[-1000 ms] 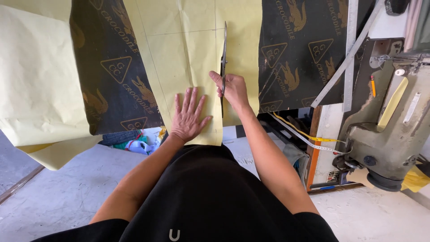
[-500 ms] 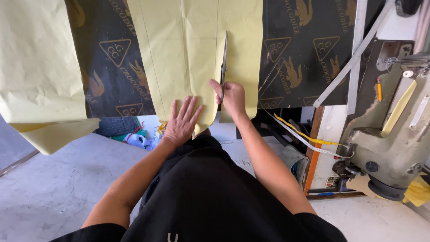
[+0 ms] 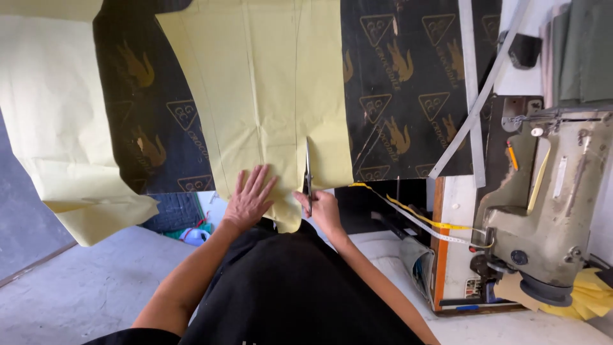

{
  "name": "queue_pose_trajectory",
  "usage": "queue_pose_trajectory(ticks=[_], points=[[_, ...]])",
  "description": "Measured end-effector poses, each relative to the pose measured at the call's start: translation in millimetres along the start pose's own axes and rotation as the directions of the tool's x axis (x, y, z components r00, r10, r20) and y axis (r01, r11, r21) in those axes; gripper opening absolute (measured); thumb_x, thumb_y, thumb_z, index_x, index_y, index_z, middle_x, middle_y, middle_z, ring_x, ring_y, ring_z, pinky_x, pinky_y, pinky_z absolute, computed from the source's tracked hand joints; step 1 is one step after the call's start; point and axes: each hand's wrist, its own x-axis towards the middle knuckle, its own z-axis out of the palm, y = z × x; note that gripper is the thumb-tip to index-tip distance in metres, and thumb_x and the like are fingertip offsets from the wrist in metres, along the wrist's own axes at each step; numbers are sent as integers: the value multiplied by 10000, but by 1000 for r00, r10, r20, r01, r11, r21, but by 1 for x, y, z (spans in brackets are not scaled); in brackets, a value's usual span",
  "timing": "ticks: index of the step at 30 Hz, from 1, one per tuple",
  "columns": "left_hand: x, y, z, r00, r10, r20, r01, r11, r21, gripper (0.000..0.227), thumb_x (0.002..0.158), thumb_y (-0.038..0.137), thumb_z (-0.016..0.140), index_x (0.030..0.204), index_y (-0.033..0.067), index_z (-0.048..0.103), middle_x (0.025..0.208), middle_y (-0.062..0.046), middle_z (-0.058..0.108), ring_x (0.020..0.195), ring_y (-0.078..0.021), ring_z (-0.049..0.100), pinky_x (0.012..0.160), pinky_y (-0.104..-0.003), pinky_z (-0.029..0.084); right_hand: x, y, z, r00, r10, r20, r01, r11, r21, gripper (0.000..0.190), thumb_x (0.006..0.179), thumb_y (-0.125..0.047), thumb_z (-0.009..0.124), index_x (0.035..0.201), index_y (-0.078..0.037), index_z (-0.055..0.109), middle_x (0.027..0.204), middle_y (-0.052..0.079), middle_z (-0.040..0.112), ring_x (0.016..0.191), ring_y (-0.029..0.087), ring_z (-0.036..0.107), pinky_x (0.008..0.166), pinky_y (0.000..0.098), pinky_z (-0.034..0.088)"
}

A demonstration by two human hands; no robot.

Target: The person uses shears to cut a large sheet of yellow pattern paper along drawn lines on a workbench. After cutting, they fold the pattern piece, write on it with a pencil, and then handle several folded pieces of green and beige fabric.

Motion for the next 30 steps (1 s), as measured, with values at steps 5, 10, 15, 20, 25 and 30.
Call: queue_pose_trajectory(ticks=[5,10,15,20,25,30], points=[[-15,-10,1,999,36,-1,-36,999,36,805,861,497,645,1577,235,388,1691,-136,291,1558,-313,275,1229,-575,222,-5,20,6,1000,18,14,-18,999,40,495,828,-432,881,581,-68,653,469,72,633,448,128,616,490,208,446],[4,-36,5,997,66,-37,-69,994,-88,595,943,516,562,1474,252,513,1523,-92,467,1412,-290,447,1093,-504,355,-2,16,7,997,70,25,-70,997,24,507,807,-444,894,657,-8,685,536,130,673,493,179,675,525,261,504],[102,-81,-12,992,48,-120,-60,992,-107,508,952,389,597,1411,173,562,1528,-148,476,1417,-342,464,1174,-571,315,17,21,5,988,154,-18,-155,981,-116,590,726,-512,929,580,-34,616,530,114,660,594,280,678,644,331,521],[233,-153,11,996,0,-85,-6,998,-65,601,1018,400,569,1531,91,509,1654,-219,300,1536,-386,288,1239,-619,156,-1,-23,17,976,202,-85,-212,969,-130,572,811,-464,870,600,-115,469,575,41,446,636,169,488,630,331,410],[318,-183,-20,972,-78,221,84,996,-16,732,1108,502,327,1685,57,258,1712,-230,42,1595,-369,51,1266,-608,-10,6,-76,19,916,390,-89,-395,917,-49,559,827,-363,875,565,-111,450,560,13,377,634,117,380,573,334,307],[331,-182,-42,925,-137,354,120,990,69,703,1133,574,182,1600,72,338,1542,-196,467,1380,-354,438,1107,-546,271,34,-69,16,934,357,-9,-356,927,-116,521,813,-464,848,608,-141,495,589,-24,460,617,97,430,584,299,320]])
